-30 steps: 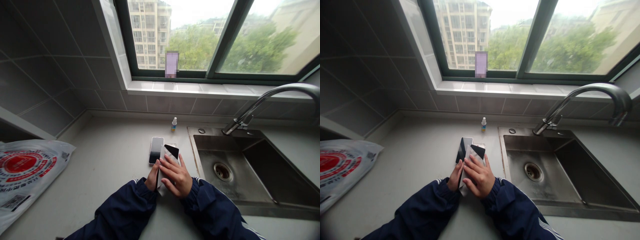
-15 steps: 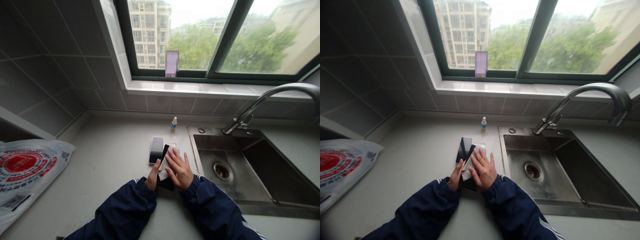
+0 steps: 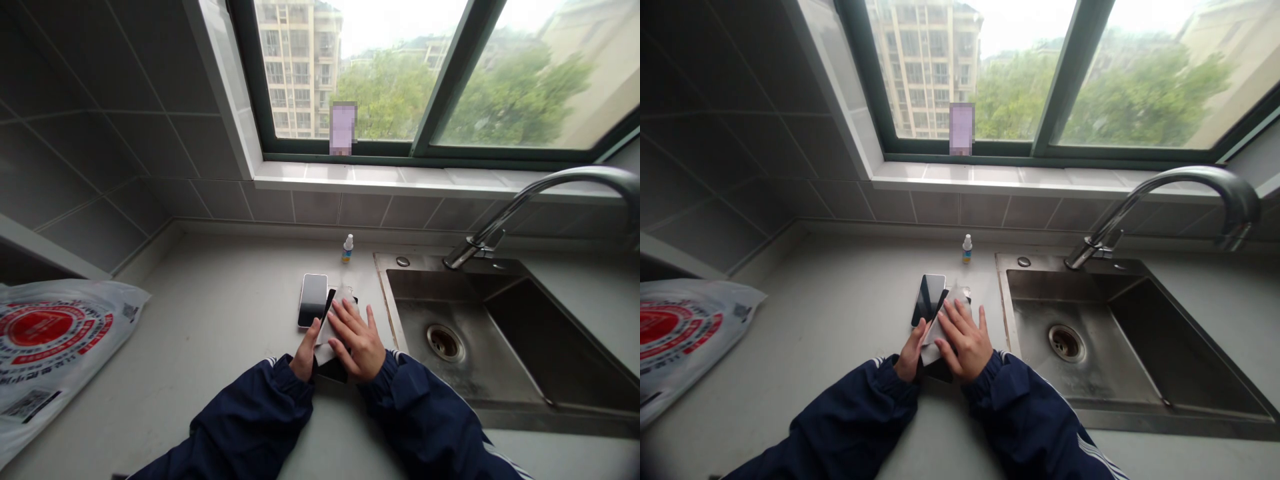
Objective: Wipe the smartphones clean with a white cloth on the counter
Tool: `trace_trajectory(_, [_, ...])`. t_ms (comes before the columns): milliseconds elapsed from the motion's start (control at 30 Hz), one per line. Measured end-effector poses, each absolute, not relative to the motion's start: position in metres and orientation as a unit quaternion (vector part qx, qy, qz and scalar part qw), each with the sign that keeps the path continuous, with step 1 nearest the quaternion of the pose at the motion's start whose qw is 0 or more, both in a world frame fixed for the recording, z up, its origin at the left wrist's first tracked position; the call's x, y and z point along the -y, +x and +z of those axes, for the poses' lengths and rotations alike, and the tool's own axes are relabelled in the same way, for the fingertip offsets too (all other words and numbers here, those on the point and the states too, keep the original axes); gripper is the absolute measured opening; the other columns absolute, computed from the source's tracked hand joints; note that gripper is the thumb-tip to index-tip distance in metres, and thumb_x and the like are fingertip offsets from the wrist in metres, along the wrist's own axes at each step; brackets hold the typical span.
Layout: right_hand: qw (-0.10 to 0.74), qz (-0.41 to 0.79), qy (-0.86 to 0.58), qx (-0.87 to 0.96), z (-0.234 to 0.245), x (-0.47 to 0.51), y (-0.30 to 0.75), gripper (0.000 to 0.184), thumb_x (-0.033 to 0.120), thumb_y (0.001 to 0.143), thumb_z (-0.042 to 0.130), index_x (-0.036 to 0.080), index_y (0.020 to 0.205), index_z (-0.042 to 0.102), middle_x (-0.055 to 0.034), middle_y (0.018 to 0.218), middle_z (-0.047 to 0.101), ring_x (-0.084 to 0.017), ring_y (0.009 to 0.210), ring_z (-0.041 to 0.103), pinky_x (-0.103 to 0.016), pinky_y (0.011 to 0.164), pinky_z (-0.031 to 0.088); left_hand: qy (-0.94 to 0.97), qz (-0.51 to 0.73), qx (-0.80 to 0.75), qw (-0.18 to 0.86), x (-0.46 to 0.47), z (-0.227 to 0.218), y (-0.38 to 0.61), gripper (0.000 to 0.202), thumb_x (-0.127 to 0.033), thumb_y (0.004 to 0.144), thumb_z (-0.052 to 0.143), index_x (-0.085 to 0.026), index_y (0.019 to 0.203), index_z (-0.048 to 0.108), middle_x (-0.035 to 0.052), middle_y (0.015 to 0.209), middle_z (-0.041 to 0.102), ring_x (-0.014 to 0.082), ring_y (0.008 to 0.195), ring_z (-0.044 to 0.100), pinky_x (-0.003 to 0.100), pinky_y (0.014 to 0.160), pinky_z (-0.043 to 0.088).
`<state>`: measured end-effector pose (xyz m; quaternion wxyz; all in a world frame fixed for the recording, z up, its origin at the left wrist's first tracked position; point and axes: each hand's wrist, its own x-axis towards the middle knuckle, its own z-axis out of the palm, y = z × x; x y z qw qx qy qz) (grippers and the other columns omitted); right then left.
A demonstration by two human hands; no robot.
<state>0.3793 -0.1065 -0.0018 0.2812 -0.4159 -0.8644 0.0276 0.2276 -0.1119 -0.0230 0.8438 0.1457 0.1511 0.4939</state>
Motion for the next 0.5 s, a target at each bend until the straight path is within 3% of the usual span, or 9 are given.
trace_trajectory(167, [0.269, 0.029, -0.448, 0.852, -0.007, 0.102, 0.383, 0.055, 0.036, 0.096, 0.043, 0.021, 0.148, 0.037, -0.0131, 0.153, 0.035, -0.031, 0.145, 0.027, -0.064, 0.114, 0.012, 0.167, 0.486, -0.141, 0.846, 0.111, -0.021, 0.231, 0.057, -0.048, 0.092, 0.05, -0.015, 0.138, 0.051, 0.0116, 0.139, 0.056, 0.028, 0.143, 0.032, 0.039, 0.117, 0.026])
trace_trajectory(367, [0.276, 0.052, -0.347, 0.895, 0.001, 0.112, 0.378, 0.048, 0.038, 0.094, 0.048, 0.02, 0.139, 0.049, -0.0107, 0.146, 0.047, -0.029, 0.143, 0.033, -0.059, 0.118, -0.005, 0.156, 0.499, -0.178, 0.834, 0.111, -0.019, 0.228, 0.056, -0.05, 0.089, 0.056, -0.01, 0.127, 0.059, 0.0151, 0.131, 0.061, 0.0289, 0.14, 0.038, 0.039, 0.118, 0.026])
trace_trajectory(500, [0.306, 0.084, -0.289, 0.903, 0.006, 0.116, 0.374, 0.04, 0.039, 0.094, 0.048, 0.021, 0.127, 0.06, -0.008, 0.133, 0.061, -0.027, 0.138, 0.043, -0.056, 0.119, -0.009, 0.125, 0.491, -0.216, 0.835, 0.113, -0.019, 0.225, 0.057, -0.048, 0.089, 0.057, -0.01, 0.13, 0.056, 0.0148, 0.127, 0.064, 0.0285, 0.138, 0.04, 0.036, 0.117, 0.026])
